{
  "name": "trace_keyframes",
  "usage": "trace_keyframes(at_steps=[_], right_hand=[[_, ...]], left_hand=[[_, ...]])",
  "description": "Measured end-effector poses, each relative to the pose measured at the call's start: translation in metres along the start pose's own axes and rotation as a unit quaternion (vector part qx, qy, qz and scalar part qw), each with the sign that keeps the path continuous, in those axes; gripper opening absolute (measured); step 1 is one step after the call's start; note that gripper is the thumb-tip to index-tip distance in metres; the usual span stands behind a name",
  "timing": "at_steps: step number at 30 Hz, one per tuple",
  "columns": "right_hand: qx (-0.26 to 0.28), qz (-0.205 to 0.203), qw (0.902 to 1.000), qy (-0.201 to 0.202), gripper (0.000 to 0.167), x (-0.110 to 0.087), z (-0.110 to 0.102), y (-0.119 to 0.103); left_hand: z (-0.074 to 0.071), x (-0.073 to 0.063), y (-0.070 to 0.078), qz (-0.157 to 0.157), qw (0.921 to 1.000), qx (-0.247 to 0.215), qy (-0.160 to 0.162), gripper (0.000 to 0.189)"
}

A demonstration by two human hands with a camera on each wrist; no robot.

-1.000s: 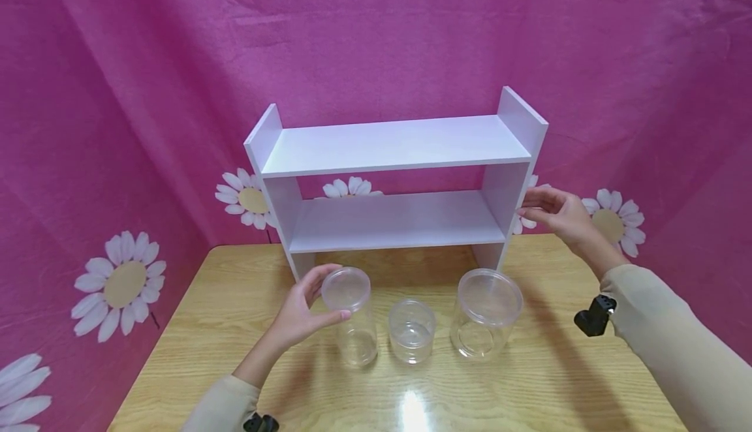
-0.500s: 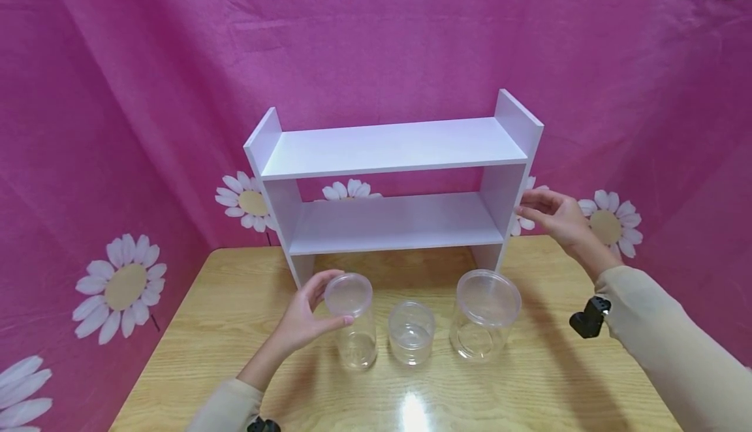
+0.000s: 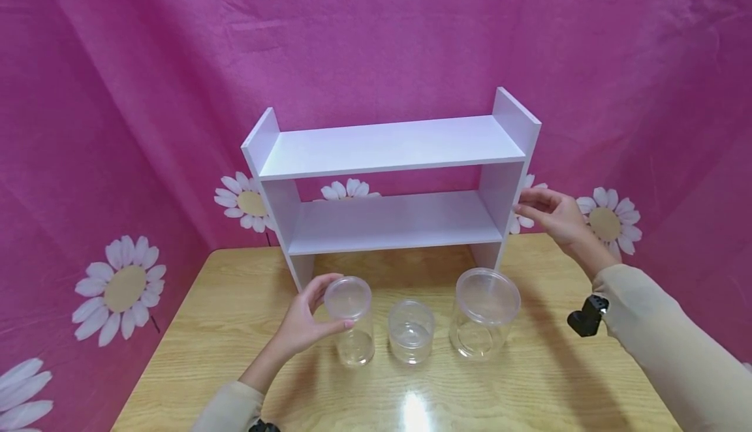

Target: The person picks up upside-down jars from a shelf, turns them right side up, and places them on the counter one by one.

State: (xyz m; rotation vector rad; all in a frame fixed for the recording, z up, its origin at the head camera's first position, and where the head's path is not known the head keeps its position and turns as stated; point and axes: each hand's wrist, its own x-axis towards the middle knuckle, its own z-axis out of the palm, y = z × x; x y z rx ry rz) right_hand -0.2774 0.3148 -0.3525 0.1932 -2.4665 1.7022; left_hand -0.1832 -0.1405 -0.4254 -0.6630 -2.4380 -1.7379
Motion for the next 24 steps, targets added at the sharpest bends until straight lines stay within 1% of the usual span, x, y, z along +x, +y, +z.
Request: trace_keyframes(at_steps=[3, 11, 18, 20, 24], right_hand=[[0.011, -0.004, 0.9999, 0.001, 0.017, -0.0002, 0.001, -0.0009], [0.005, -0.008, 1.0, -0.002, 0.016, 0.0013, 0.0005, -0.0017], [0.018, -0.012, 0.9998, 0.003, 0.019, 0.0033, 0.0001, 0.0006], [0.022, -0.012, 0.9997, 0.004, 0.019, 0.0034, -0.0004, 0.0013], [0.021, -0.01, 0.9997, 0.005, 0.02, 0.0031, -0.0007, 0.0019]], left_hand=[[-0.0005, 0.0004, -0.0006, -0.004, 1.0, -0.002, 0.003, 0.071], [-0.0034, 0.0019, -0.0047, -0.017, 0.9998, -0.009, 0.006, 0.071], [-0.0037, 0.002, -0.0063, -0.028, 0.9993, -0.026, 0.0, 0.071], [-0.0043, 0.0018, -0.0054, -0.034, 0.9991, -0.027, -0.002, 0.071], [-0.005, 0.0017, -0.0046, -0.033, 0.9992, -0.021, -0.005, 0.071]])
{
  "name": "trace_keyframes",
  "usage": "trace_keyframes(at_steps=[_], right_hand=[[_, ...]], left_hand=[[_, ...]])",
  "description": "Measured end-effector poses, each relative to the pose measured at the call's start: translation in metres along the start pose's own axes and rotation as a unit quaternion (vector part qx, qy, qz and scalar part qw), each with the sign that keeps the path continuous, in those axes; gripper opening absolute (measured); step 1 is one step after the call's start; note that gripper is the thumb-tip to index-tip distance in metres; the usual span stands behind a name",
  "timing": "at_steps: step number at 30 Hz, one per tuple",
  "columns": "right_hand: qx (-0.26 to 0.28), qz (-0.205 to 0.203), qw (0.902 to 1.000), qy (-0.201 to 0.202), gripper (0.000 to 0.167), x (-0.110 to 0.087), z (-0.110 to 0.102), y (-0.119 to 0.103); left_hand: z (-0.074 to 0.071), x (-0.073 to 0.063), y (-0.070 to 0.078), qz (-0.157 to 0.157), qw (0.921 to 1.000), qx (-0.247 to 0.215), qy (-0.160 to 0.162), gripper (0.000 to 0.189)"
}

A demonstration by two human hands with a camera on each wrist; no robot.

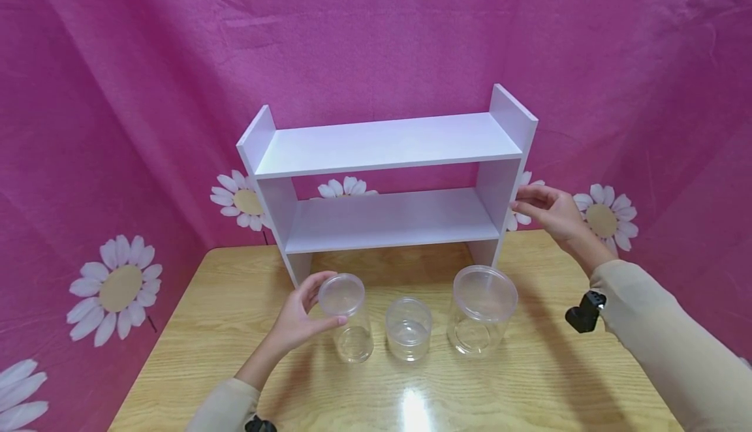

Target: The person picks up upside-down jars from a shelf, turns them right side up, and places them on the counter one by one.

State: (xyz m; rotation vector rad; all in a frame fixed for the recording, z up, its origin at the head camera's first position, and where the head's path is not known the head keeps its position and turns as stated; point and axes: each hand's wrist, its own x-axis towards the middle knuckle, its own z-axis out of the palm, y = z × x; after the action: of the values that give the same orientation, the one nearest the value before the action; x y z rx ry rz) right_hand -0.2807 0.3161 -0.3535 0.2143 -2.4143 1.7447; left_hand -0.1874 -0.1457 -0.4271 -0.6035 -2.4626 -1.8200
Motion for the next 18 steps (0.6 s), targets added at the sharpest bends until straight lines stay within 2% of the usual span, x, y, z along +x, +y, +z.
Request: trace_keyframes(at_steps=[12, 18], right_hand=[[-0.033, 0.015, 0.9993, -0.005, 0.019, -0.0027, 0.0017, -0.0019], [-0.01, 0.007, 0.9999, 0.001, 0.016, -0.0036, 0.0013, -0.0004]], left_hand=[[-0.0016, -0.0009, -0.0016, 0.009, 0.9998, 0.014, -0.004, 0.07], [-0.003, 0.0001, 0.0007, 0.003, 0.9997, 0.014, -0.018, 0.075]])
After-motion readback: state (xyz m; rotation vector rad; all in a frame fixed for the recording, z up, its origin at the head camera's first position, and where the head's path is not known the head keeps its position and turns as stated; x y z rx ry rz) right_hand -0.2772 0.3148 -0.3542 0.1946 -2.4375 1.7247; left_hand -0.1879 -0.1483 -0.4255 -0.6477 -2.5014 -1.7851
